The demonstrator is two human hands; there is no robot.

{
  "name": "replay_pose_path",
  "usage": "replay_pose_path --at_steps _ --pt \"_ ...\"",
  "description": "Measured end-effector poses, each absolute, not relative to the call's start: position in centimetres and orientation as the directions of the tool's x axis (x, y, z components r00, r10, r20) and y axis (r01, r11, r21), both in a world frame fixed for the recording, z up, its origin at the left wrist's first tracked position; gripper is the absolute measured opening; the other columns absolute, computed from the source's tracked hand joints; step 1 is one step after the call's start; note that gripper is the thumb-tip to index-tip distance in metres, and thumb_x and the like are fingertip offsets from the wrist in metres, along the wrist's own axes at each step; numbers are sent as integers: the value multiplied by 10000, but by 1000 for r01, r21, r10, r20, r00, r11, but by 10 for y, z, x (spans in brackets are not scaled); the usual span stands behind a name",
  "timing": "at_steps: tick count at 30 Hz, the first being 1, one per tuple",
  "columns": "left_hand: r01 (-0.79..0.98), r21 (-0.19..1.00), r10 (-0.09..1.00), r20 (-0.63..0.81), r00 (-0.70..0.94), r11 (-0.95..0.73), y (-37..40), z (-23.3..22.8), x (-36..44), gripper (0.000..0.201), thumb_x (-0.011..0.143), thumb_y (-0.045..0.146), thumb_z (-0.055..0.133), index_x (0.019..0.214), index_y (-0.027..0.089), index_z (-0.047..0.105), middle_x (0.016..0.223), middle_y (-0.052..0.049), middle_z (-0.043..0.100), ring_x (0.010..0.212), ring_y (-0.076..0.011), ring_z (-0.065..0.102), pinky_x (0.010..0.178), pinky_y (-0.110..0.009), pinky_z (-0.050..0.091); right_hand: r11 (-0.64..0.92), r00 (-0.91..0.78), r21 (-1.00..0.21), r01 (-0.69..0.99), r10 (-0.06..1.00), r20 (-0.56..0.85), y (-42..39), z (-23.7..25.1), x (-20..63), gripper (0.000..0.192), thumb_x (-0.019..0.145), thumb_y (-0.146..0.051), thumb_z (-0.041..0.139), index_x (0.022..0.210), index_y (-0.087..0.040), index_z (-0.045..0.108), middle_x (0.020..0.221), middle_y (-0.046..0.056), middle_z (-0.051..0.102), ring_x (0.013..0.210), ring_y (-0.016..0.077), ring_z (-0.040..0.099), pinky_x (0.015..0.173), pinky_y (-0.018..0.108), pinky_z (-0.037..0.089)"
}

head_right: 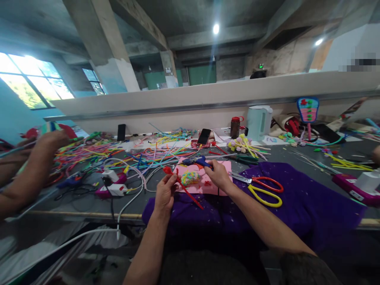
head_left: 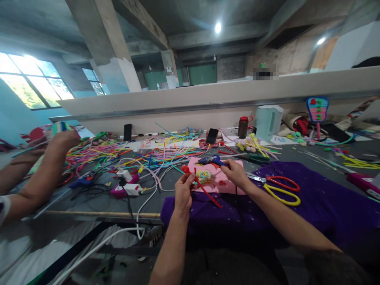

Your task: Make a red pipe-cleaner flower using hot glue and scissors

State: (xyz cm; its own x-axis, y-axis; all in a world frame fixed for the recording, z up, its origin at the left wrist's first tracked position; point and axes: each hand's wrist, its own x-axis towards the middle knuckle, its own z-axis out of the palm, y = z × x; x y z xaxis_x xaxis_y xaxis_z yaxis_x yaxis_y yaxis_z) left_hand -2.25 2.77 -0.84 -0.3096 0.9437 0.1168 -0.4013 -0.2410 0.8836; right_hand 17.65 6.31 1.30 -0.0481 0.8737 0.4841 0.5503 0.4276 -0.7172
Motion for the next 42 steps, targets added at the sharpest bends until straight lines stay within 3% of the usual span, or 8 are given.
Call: replay_pose_path --at_steps 6,10,15,20,23,26,36,42 --pt "-483 840 956 131 -261 -247 24 -3 -25 229 582 255 695 737 134 576 690 -22 634 588 -92 569 436 -154 367 398 -35 -776 490 898 438 70 19 191 215 702 -306 480 783 -151 603 625 3 589 504 101 459 477 212 319" --pt "-593 768 952 68 -300 -242 27 2 -29 222 613 276 671 755 155 551 716 -2 638 574 -82 580 425 -145 369 330 -30 -925 189 943 330 68 24 197 287 729 -343 452 890 -137 571 608 8 598 389 68 390 376 194 275" --pt "-652 730 956 3 -295 -204 27 3 -28 198 635 271 655 766 158 560 691 2 643 557 -80 592 420 -142 379 235 -129 -957 -173 957 258 51 35 182 327 719 -375 503 956 -149 515 586 -16 568 322 34 301 316 173 186" --pt "-574 768 957 197 -211 -284 7 11 -13 178 616 273 682 719 160 590 742 -25 673 754 -174 634 633 -270 485 68 -293 -920 -386 937 192 36 45 162 282 643 -286 619 877 -169 513 674 -23 545 388 27 375 334 155 222" --pt "-495 780 923 341 -178 -384 0 20 -2 173 635 251 673 774 156 633 769 -45 682 876 -221 612 802 -367 449 56 -316 -913 -403 928 197 31 47 152 299 607 -242 645 869 -169 520 664 -26 546 409 33 402 349 156 254" --pt "-398 802 895 415 -166 -445 2 25 9 183 650 221 663 818 150 647 845 -54 679 878 -201 607 855 -366 420 96 -277 -918 -384 937 214 28 45 144 288 655 -326 619 868 -170 503 651 -16 562 416 53 436 344 161 272" --pt "-315 856 899 437 18 -410 4 30 39 290 725 331 573 958 160 606 616 -5 583 573 -133 562 586 -290 477 152 -220 -916 -372 944 246 30 34 140 298 769 -486 455 789 -189 443 560 -36 481 390 75 434 327 169 293" --pt "-120 815 824 562 -73 -566 15 42 46 241 721 323 574 881 154 634 782 -42 608 705 -138 539 647 -254 448 304 -119 -917 -259 932 342 24 41 148 310 779 -465 446 934 -206 516 733 4 537 573 110 513 423 195 367"
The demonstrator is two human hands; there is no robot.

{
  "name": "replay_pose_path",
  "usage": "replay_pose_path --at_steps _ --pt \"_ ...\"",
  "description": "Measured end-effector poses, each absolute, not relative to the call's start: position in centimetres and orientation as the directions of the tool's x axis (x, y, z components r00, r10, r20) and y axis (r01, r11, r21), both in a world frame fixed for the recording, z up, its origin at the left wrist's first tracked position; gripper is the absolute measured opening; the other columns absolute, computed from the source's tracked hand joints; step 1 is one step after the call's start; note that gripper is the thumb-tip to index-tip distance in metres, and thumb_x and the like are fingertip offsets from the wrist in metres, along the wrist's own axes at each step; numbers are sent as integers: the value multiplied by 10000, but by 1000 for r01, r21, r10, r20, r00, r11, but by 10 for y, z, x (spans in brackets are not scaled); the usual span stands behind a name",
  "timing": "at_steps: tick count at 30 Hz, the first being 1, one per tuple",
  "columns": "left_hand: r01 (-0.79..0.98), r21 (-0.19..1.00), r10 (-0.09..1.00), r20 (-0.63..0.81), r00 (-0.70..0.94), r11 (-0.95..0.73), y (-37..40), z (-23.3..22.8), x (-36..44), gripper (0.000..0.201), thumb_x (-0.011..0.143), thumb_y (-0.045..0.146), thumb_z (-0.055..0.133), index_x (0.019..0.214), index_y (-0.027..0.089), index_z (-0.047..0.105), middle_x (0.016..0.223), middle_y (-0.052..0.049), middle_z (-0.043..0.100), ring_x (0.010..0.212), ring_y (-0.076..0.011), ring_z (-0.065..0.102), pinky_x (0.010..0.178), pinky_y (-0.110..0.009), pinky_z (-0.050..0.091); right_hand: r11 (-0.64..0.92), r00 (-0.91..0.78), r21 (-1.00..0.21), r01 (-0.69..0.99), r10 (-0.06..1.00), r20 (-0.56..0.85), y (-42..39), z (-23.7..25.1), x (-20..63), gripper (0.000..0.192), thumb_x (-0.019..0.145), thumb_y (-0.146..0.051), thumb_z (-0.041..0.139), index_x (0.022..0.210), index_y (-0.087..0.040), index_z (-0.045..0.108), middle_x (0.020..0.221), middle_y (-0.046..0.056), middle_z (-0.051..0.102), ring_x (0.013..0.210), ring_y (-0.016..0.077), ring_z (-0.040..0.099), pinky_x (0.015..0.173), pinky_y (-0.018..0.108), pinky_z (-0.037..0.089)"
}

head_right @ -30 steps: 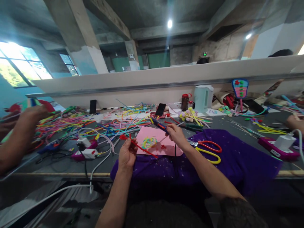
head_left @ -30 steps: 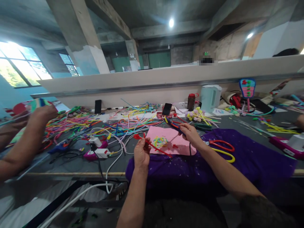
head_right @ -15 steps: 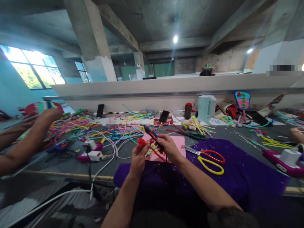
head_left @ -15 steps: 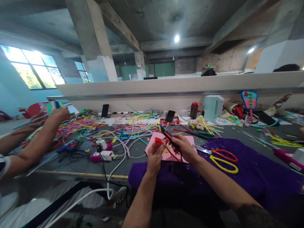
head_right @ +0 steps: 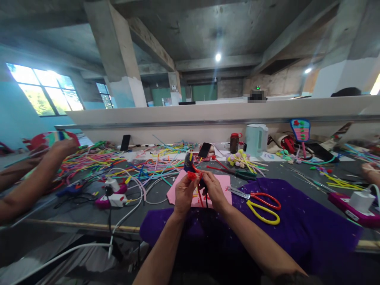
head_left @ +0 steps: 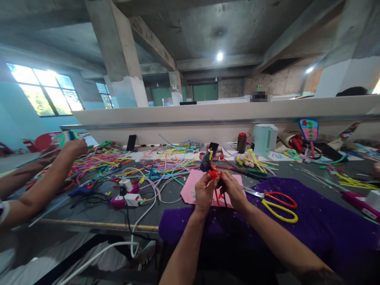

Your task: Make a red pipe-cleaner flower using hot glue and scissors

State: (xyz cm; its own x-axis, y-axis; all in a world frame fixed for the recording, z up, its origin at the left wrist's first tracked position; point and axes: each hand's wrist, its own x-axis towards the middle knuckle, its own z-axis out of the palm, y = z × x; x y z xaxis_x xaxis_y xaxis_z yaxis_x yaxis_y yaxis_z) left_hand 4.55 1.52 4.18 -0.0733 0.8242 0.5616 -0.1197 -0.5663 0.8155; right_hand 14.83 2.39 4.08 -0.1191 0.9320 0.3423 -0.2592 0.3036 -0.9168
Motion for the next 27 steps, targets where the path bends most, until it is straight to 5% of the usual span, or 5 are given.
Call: replay_pose_path --at_steps 6,11,19,27 --pt "16 759 759 651 -17 -651 21 56 51 245 743 307 547 927 173 637 877 -62 626 769 -160 548 713 -276 432 403 -84 -914 -58 910 406 27 45 168 316 782 -429 464 988 -195 516 813 29 571 701 145 546 556 241 420" --pt "81 739 742 671 -3 -669 23 63 50 249 712 317 582 906 179 653 893 -64 640 811 -184 564 747 -290 425 576 94 -793 198 795 600 36 68 196 303 758 -409 496 944 -178 561 862 49 594 775 173 537 645 280 424" --pt "271 643 673 739 24 -716 29 62 54 191 744 287 548 877 201 655 844 -51 647 801 -176 561 736 -286 412 646 68 -732 218 738 672 30 113 196 251 716 -391 559 850 -182 596 592 -14 501 525 106 432 489 222 359" --pt "262 662 688 726 10 -702 29 60 54 171 707 308 588 834 217 660 823 -49 642 795 -185 564 728 -286 410 642 85 -753 142 750 656 37 115 189 277 692 -399 582 858 -177 596 582 -15 509 495 97 432 459 211 352"
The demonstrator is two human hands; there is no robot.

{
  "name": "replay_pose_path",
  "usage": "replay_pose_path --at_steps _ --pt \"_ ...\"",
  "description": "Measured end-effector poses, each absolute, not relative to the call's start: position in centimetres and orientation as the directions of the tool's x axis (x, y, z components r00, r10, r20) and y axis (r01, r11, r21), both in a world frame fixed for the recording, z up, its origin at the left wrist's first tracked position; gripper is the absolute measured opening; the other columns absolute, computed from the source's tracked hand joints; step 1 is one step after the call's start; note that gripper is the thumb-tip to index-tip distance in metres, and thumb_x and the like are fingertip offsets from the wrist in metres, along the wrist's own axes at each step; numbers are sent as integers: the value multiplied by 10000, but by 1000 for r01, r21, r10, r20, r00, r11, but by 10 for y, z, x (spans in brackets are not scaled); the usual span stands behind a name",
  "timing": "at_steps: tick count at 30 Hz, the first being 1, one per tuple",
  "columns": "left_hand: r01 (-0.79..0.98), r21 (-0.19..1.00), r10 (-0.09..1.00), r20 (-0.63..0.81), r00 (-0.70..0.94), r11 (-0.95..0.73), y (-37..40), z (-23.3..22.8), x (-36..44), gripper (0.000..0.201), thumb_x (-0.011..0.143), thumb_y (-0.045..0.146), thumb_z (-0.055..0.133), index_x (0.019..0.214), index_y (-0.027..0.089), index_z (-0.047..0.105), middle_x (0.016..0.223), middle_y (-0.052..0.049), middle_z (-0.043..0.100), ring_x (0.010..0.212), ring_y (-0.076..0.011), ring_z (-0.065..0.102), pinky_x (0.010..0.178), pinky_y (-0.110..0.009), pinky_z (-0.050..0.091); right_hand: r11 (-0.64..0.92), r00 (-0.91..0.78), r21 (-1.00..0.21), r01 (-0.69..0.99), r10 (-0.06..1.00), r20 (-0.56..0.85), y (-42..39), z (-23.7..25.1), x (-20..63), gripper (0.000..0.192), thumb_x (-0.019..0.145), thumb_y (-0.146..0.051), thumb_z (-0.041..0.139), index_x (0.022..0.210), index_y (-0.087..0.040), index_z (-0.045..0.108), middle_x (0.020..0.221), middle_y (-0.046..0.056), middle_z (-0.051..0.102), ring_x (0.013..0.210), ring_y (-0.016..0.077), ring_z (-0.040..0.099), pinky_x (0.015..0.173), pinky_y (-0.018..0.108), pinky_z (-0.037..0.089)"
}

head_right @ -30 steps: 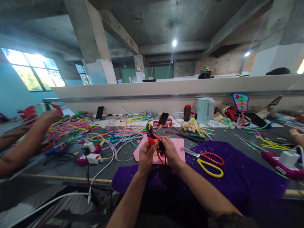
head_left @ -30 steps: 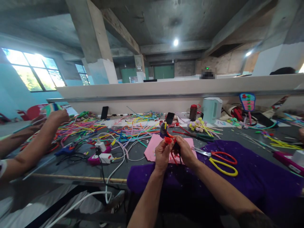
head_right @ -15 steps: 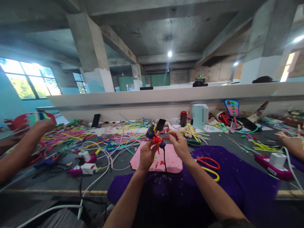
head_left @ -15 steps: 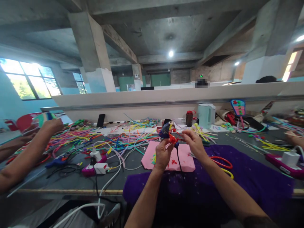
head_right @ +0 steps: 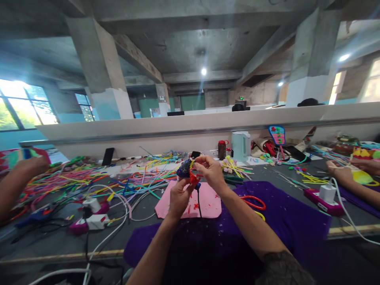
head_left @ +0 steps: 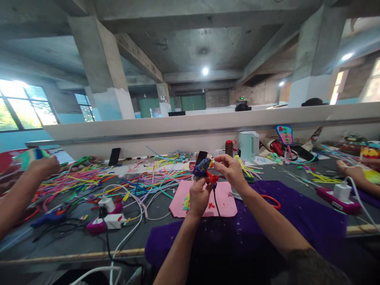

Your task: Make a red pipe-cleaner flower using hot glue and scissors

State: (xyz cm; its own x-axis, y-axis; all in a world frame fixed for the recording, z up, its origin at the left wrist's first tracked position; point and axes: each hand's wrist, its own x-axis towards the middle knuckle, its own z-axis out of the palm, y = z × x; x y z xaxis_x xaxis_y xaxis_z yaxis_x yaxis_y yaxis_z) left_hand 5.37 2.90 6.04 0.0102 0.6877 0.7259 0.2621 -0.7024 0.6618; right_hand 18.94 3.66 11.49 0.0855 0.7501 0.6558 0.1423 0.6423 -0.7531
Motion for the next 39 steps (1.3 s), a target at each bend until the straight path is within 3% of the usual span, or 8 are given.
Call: replay_pose_path --at_steps 8,17,21,25,29,32,35,39 --pt "367 590 643 765 32 -719 29 57 54 154 731 301 564 816 210 656 808 -47 631 767 -171 558 685 -268 410 656 72 -751 73 748 660 37 117 187 241 709 -383 570 788 -157 591 612 -2 540 522 98 478 465 203 387" --pt "432 589 675 735 65 -683 31 55 52 183 756 326 529 830 201 641 841 -51 623 799 -168 552 711 -270 410 683 86 -725 84 720 688 42 109 184 138 707 -293 556 712 -157 577 525 -38 457 455 71 400 421 187 323" --pt "370 645 706 707 45 -669 31 55 49 182 738 318 551 840 205 650 838 -48 639 796 -172 563 718 -275 415 702 92 -710 49 705 703 36 105 186 120 709 -276 545 682 -160 558 490 -52 427 435 65 373 416 185 308" --pt "186 753 767 642 1 -631 27 58 42 197 693 300 604 848 195 664 836 -47 658 806 -182 582 732 -285 427 686 112 -728 -1 723 681 43 99 197 140 719 -296 529 698 -159 545 512 -49 453 438 63 395 434 184 348" --pt "-133 817 827 561 -36 -561 22 65 31 201 653 274 649 829 178 663 831 -39 667 815 -176 597 773 -301 437 590 27 -783 197 795 606 70 83 209 162 694 -304 537 665 -146 562 528 -35 493 438 71 434 432 185 356" --pt "-298 768 813 580 -49 -566 22 70 23 137 640 224 665 770 180 659 765 -14 667 768 -160 614 797 -319 442 538 -102 -721 437 826 555 90 65 210 162 688 -278 530 646 -133 591 494 -25 520 431 82 467 435 187 338" --pt "-337 734 797 595 -101 -590 26 72 17 118 618 206 682 727 174 652 729 -7 664 713 -155 626 800 -341 448 527 -213 -601 601 830 515 100 47 201 138 690 -232 523 675 -133 618 527 -9 569 463 84 497 451 180 321" --pt "-295 726 781 607 -149 -621 29 70 9 115 626 217 674 725 168 642 709 -13 663 720 -164 628 813 -364 444 562 -314 -527 637 814 489 104 31 185 91 666 -176 548 668 -144 633 613 10 620 556 101 536 505 184 334"
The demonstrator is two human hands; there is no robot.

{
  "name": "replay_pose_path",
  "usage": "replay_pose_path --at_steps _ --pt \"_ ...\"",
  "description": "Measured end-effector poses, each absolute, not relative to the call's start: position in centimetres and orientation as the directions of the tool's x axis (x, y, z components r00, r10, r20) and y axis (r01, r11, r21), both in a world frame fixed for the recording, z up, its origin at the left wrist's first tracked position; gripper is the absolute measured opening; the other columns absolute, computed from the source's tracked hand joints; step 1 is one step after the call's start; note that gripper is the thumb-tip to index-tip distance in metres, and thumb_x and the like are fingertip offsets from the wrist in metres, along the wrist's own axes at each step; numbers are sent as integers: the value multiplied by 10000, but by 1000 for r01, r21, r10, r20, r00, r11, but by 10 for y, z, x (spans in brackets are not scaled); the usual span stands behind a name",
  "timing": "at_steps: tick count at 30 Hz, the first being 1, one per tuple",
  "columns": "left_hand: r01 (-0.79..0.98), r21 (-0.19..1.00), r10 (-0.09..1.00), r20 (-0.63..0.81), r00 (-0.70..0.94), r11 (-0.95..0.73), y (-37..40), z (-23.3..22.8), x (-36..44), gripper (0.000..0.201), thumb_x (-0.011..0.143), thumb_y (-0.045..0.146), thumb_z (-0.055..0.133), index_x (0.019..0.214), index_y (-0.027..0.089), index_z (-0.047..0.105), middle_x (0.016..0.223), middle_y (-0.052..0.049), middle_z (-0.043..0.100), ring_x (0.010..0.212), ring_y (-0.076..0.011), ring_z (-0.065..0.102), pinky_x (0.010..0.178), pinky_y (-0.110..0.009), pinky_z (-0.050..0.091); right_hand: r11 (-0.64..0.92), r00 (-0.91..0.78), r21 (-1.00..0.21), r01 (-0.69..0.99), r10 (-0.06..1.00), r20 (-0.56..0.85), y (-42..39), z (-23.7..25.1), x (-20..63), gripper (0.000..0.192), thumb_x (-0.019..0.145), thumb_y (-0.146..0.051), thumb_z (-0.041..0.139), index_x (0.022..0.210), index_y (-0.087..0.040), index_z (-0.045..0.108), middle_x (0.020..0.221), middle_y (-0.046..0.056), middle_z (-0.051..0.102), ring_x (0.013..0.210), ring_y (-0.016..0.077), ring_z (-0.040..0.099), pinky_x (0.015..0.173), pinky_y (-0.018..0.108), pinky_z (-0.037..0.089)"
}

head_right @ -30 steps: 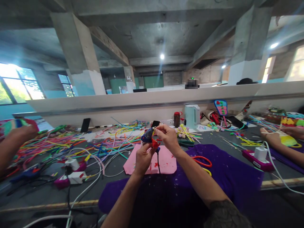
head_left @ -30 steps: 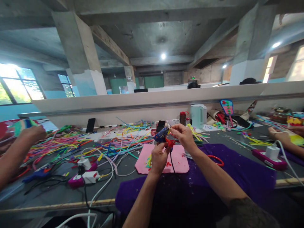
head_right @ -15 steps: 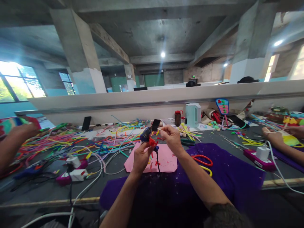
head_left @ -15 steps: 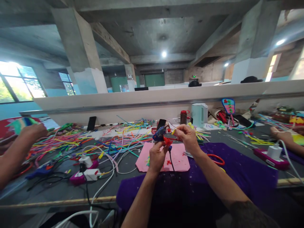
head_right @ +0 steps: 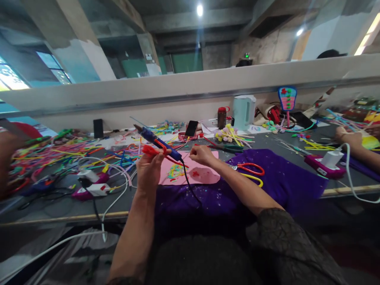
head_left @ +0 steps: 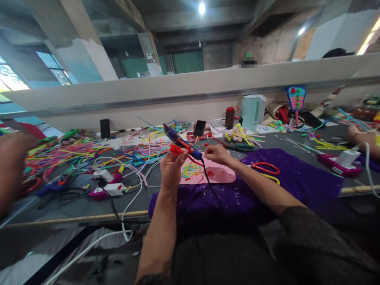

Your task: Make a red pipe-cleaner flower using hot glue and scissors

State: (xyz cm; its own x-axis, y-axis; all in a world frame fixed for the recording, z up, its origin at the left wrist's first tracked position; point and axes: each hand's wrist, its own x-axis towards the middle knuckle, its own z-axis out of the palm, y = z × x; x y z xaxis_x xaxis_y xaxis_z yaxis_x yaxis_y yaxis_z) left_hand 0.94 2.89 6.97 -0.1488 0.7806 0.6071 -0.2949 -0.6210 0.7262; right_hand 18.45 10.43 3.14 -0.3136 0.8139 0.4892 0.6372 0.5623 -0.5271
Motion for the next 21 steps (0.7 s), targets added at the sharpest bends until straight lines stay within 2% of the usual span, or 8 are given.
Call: replay_pose_path --at_steps 6,11,14,17,21 --pt "-270 727 773 615 -153 -632 26 69 1 115 630 219 672 727 166 638 731 -19 664 737 -179 632 795 -370 456 587 -394 -508 630 805 443 105 26 174 190 692 -102 507 789 -160 661 714 18 652 590 108 568 539 187 367" --pt "-271 716 763 631 -143 -643 24 71 0 122 635 232 670 737 173 640 743 -26 671 771 -188 626 823 -391 439 548 -387 -571 611 836 389 104 24 176 199 732 -126 484 845 -153 646 724 16 643 513 78 551 498 171 364" --pt "-265 714 760 633 -150 -647 24 71 1 136 623 253 679 725 174 636 742 -24 670 768 -186 624 831 -397 434 539 -385 -635 552 841 380 105 21 179 184 763 -169 461 818 -151 635 692 5 627 450 53 516 458 160 337" --pt "-268 716 762 627 -160 -645 23 71 2 134 614 254 685 708 176 630 733 -14 668 748 -180 627 826 -392 438 537 -386 -675 506 841 380 105 18 181 198 778 -205 441 713 -139 616 616 -7 592 424 47 497 433 155 315" --pt "-265 730 775 611 -161 -630 22 72 2 143 621 275 680 704 173 626 703 -17 660 809 -205 620 826 -396 434 530 -353 -707 468 845 401 103 19 182 93 719 -197 516 690 -135 578 633 -12 581 467 52 520 453 150 336"
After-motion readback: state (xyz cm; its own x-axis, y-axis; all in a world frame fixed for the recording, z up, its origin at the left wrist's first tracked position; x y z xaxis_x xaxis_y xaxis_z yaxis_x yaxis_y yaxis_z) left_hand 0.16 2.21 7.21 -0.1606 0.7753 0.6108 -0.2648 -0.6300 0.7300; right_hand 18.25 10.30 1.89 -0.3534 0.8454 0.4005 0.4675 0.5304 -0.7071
